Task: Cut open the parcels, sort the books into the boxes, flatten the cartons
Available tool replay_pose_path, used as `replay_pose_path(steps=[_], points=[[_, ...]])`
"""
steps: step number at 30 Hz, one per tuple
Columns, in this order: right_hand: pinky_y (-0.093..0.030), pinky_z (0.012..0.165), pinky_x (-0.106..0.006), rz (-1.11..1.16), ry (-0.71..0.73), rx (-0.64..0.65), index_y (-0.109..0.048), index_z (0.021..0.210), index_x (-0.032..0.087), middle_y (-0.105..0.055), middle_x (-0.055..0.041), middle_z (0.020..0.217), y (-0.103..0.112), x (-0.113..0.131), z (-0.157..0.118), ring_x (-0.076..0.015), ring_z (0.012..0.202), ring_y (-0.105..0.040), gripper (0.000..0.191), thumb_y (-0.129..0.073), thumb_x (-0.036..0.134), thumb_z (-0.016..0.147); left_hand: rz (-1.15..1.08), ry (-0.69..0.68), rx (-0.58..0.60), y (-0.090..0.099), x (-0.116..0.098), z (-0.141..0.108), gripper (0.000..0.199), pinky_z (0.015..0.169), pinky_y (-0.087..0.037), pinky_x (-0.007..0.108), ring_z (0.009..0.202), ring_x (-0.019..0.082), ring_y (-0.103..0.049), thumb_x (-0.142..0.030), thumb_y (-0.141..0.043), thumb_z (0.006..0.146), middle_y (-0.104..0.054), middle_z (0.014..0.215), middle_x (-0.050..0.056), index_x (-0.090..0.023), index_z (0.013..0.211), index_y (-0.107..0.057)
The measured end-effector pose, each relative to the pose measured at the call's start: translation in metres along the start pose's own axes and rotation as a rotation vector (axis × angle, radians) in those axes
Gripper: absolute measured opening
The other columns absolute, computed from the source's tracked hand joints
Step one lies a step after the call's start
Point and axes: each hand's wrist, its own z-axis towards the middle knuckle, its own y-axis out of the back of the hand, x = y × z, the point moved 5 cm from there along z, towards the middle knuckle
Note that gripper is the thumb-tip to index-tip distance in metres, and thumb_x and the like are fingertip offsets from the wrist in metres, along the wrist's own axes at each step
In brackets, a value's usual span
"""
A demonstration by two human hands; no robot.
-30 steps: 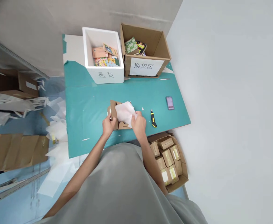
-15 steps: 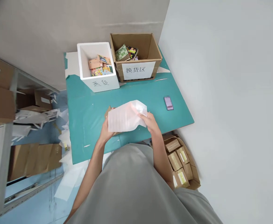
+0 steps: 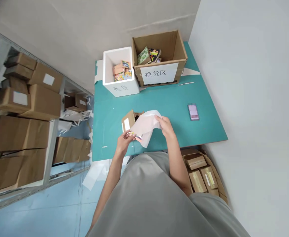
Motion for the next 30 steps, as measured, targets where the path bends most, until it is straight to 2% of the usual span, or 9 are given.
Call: replay_pose_path(steps=[3,9,12,15,19,23,26,28,30], points=[[-0.054,0.063,-0.027,0.075,0.099,-0.044,-0.075,0.090,0.018,-0.077,-0.0041,0.080,0.010,0.003,0.010,-0.0191,0.070,-0.070,0.049,-0.086,0.061,0.070,-0.029,0.034,-0.062,0.007,0.002,-0.008,0.075,0.083,-0.062,0.032,0.082,0.017,-0.075,-0.043,-0.105,0.055,-0.080,0.092,0.006,-0.014,0.117,-0.075],[-0.062,0.083,-0.034,0.110,0.292,-0.314,-0.075,0.104,0.017,-0.081,-0.0084,0.105,0.053,0.010,0.025,-0.0233,0.094,-0.076,0.049,-0.080,0.058,0.078,-0.101,0.025,-0.208,0.034,0.000,-0.021,0.063,0.069,-0.058,0.023,0.072,0.010,-0.070,-0.037,-0.105,0.056,-0.080,0.097,0.006,-0.015,0.108,-0.078],[-0.062,0.087,-0.037,0.023,0.304,-0.360,-0.076,0.109,0.015,-0.081,-0.0113,0.112,0.065,0.006,0.027,-0.0259,0.100,-0.076,0.054,-0.079,0.058,0.077,-0.186,0.016,-0.255,0.038,-0.003,-0.025,0.051,0.065,-0.057,0.019,0.071,0.008,-0.070,-0.029,-0.104,0.061,-0.081,0.102,0.006,-0.017,0.104,-0.079],[-0.062,0.085,-0.039,-0.043,0.243,-0.317,-0.077,0.107,0.015,-0.082,-0.0123,0.108,0.063,-0.003,0.024,-0.0277,0.098,-0.076,0.054,-0.082,0.057,0.073,-0.296,0.010,-0.235,0.030,-0.011,-0.026,0.042,0.063,-0.057,0.014,0.072,0.006,-0.071,-0.024,-0.102,0.065,-0.082,0.102,0.004,-0.019,0.100,-0.080],[-0.062,0.079,-0.039,-0.145,0.202,-0.164,-0.079,0.103,0.016,-0.083,-0.0101,0.098,0.039,-0.017,0.014,-0.0269,0.088,-0.077,0.054,-0.082,0.060,0.073,-0.410,0.014,-0.151,0.015,-0.028,-0.024,0.031,0.059,-0.057,0.011,0.070,0.005,-0.070,-0.021,-0.098,0.071,-0.081,0.100,0.002,-0.020,0.097,-0.081],[-0.062,0.086,-0.044,-0.289,0.291,0.059,-0.078,0.094,0.019,-0.082,-0.0118,0.097,-0.010,-0.026,-0.001,-0.0314,0.094,-0.077,0.045,-0.078,0.061,0.077,-0.412,0.043,-0.041,-0.003,-0.038,-0.025,0.031,0.055,-0.054,0.008,0.067,0.004,-0.069,-0.022,-0.097,0.073,-0.081,0.096,0.001,-0.020,0.099,-0.081],[-0.060,0.100,-0.050,-0.289,0.357,0.257,-0.077,0.109,0.023,-0.081,-0.0136,0.117,-0.048,-0.037,-0.014,-0.0349,0.116,-0.074,0.049,-0.084,0.054,0.073,-0.384,0.083,0.015,-0.017,-0.032,-0.027,0.035,0.053,-0.053,0.009,0.066,0.005,-0.068,-0.023,-0.099,0.070,-0.080,0.093,0.002,-0.019,0.099,-0.081],[-0.059,0.103,-0.053,-0.319,0.333,0.339,-0.076,0.114,0.027,-0.080,-0.0131,0.122,-0.064,-0.045,-0.021,-0.0359,0.118,-0.073,0.051,-0.087,0.050,0.070,-0.384,0.108,0.014,-0.023,-0.024,-0.029,0.035,0.054,-0.055,0.012,0.067,0.007,-0.069,-0.023,-0.099,0.069,-0.080,0.095,0.003,-0.018,0.098,-0.082],[-0.059,0.103,-0.055,-0.362,0.304,0.394,-0.077,0.109,0.028,-0.081,-0.0124,0.118,-0.071,-0.049,-0.026,-0.0363,0.114,-0.073,0.045,-0.088,0.047,0.070,-0.397,0.099,-0.016,-0.022,-0.017,-0.030,0.033,0.057,-0.057,0.014,0.069,0.008,-0.070,-0.023,-0.099,0.070,-0.081,0.099,0.005,-0.018,0.098,-0.082]])
